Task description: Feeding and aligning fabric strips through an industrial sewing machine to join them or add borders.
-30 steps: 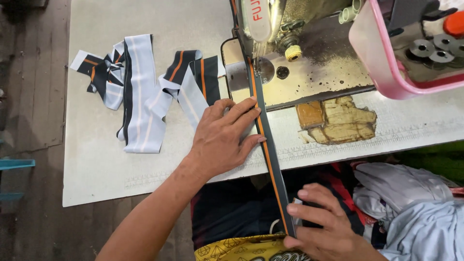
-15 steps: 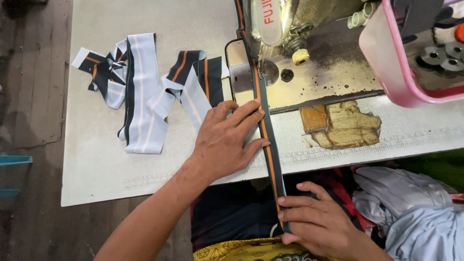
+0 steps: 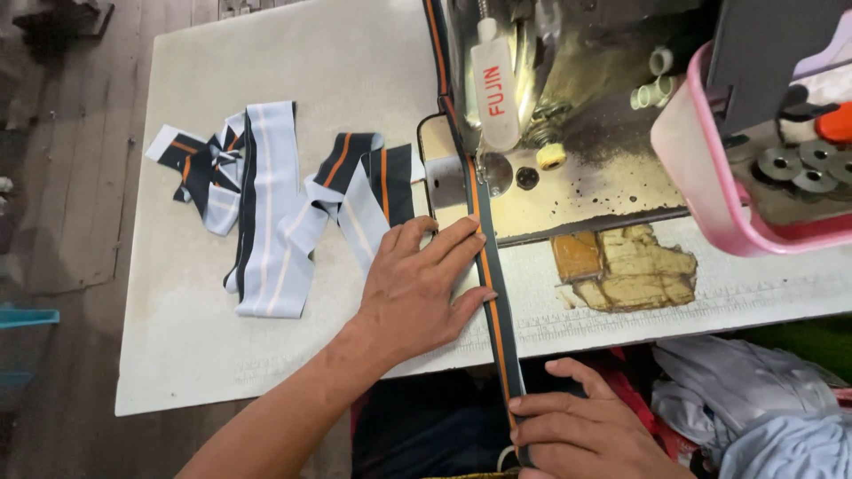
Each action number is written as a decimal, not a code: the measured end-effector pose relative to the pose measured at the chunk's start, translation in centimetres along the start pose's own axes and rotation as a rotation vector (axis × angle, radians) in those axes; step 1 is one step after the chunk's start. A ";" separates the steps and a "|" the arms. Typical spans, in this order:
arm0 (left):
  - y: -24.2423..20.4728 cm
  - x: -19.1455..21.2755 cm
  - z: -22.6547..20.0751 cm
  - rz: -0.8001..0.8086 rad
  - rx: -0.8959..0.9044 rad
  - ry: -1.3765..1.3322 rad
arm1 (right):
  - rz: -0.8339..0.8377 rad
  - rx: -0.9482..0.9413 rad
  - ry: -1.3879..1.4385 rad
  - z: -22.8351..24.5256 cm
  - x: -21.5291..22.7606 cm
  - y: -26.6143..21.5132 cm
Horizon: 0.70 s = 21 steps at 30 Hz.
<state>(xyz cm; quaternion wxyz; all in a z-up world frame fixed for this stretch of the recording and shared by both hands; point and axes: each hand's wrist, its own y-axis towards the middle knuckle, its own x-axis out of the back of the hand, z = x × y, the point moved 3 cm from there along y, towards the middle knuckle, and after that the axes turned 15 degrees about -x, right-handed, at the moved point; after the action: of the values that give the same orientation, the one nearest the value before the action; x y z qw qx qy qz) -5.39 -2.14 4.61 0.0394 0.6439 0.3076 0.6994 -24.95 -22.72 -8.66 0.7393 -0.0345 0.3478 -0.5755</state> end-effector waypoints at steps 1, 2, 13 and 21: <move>0.1 0.0 0.2 0.009 0.002 -0.004 | -0.074 -0.010 -0.125 0.3 -0.2 0.2; 0.4 0.0 0.6 0.009 -0.003 -0.002 | -0.074 -0.005 -0.124 2.7 -1.7 0.7; 2.3 -1.7 4.3 0.136 0.017 0.055 | -0.155 0.935 -1.223 12.7 -8.7 1.1; 3.0 -2.4 6.2 0.155 0.036 0.053 | -0.272 0.956 -1.226 12.8 -8.9 2.7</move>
<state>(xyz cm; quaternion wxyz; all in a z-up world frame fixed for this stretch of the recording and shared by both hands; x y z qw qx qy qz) 1.82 -3.31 3.83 -0.0345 0.6478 0.2702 0.7114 -16.46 -18.48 4.03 0.6570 -0.0663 -0.4143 -0.6263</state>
